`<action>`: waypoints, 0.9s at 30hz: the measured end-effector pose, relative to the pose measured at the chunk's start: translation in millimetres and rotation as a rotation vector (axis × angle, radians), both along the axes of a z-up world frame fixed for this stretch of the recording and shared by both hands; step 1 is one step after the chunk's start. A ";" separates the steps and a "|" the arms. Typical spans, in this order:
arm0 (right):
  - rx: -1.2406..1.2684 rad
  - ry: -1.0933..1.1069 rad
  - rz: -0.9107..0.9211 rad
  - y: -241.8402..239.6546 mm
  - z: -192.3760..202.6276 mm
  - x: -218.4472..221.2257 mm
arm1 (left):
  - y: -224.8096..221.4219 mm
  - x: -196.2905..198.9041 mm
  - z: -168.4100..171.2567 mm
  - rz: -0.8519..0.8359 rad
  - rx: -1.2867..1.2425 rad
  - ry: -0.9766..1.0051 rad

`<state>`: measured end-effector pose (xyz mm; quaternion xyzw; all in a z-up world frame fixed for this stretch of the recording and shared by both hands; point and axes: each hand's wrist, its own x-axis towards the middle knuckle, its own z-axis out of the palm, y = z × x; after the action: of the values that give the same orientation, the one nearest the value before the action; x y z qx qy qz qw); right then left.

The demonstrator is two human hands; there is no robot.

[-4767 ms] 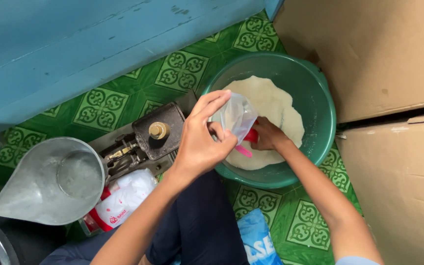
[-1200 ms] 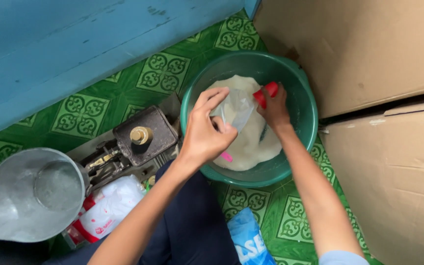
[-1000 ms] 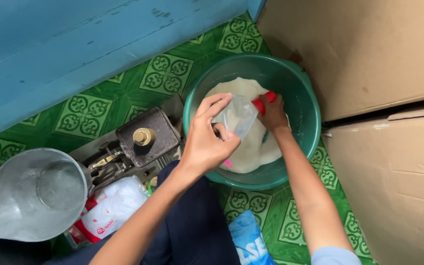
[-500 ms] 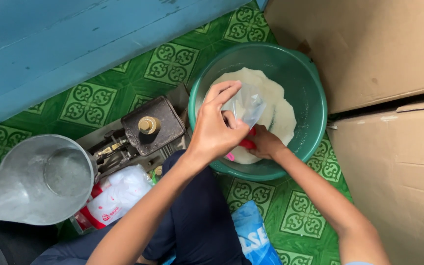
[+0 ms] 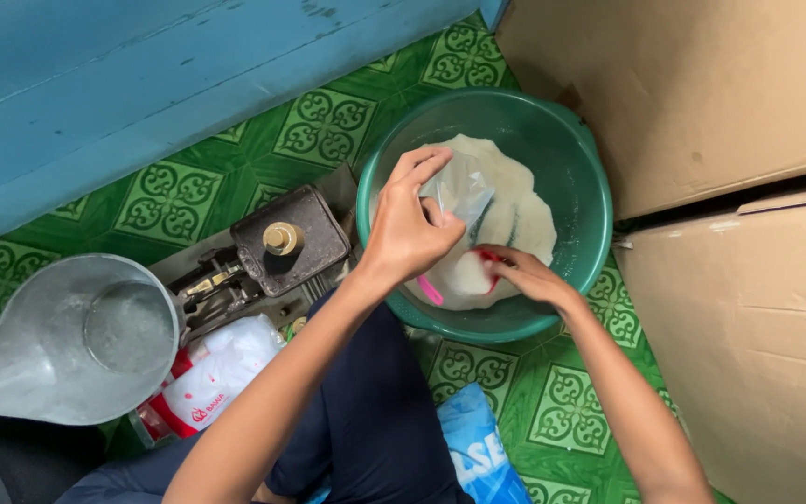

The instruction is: Scooping white powder from a basin into a measuring funnel and then into plastic bags.

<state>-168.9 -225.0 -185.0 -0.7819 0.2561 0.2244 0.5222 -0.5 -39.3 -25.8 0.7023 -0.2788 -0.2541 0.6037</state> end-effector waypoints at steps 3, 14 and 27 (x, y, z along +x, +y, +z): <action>-0.031 -0.069 -0.132 1.4 40.8 1.0 | -1.7 0.3 -4.5 -0.001 0.007 -0.008; -0.404 -0.121 -0.321 4.6 186.0 11.2 | -10.0 -2.5 -15.0 -0.001 0.037 -0.154; -0.607 0.058 -0.274 37.1 237.2 63.6 | -19.7 -7.7 -19.9 -0.035 0.056 -0.175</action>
<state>-105.3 -187.9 52.2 -0.8534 0.4289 0.0875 0.2832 -8.2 -58.9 -45.7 0.7336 -0.3354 -0.2098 0.5525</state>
